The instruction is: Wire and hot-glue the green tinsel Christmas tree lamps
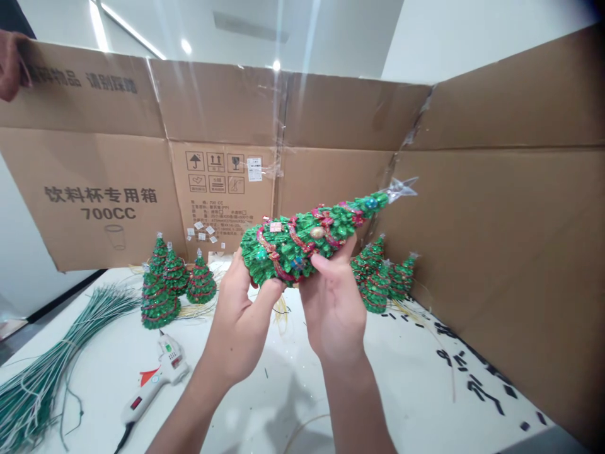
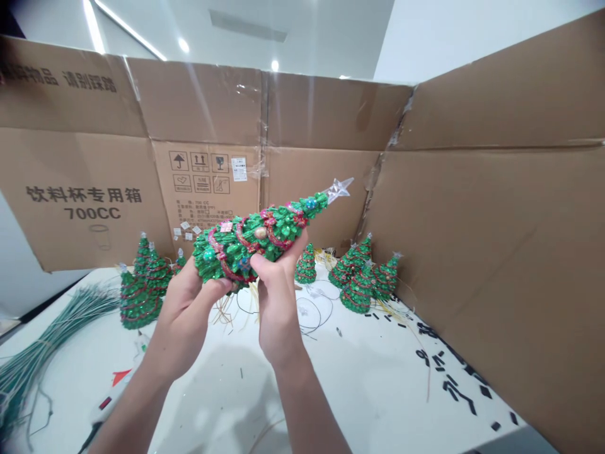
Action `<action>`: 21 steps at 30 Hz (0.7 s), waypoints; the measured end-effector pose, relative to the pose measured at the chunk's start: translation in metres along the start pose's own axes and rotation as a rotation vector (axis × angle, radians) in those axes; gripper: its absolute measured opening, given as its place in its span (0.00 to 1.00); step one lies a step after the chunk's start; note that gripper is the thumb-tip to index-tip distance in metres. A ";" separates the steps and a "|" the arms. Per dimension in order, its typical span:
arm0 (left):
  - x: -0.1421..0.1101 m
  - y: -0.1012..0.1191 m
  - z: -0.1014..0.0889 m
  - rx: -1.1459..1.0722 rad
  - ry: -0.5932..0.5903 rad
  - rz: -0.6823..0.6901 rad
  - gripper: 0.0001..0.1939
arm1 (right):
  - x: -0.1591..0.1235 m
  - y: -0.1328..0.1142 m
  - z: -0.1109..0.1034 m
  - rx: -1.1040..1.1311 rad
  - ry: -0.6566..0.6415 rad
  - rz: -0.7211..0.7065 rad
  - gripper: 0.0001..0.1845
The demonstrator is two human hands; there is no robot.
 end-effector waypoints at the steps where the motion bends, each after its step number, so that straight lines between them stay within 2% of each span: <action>1: 0.001 0.000 -0.002 -0.010 0.003 -0.014 0.11 | 0.001 0.000 0.001 -0.008 -0.010 0.013 0.37; 6: 0.005 -0.005 -0.013 -0.108 0.042 -0.105 0.04 | 0.005 -0.003 0.000 -0.144 -0.067 0.098 0.28; 12: 0.011 -0.022 -0.028 -0.282 0.160 -0.283 0.06 | 0.007 -0.005 -0.006 -0.265 -0.258 0.112 0.30; 17: 0.013 -0.026 -0.025 -0.417 0.207 -0.423 0.08 | 0.008 -0.003 -0.015 -0.371 -0.267 0.083 0.35; 21: 0.014 -0.025 -0.022 -0.443 0.222 -0.453 0.11 | 0.009 -0.005 -0.018 -0.504 -0.262 0.022 0.35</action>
Point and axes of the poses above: each hand's wrist, its own x-axis towards the middle knuckle, its own z-axis out of the palm, y = z × x, the point moved 5 cm from there along x, towards the middle knuckle, and after that the axes turned 6 degrees about -z, right-handed, at the moved point
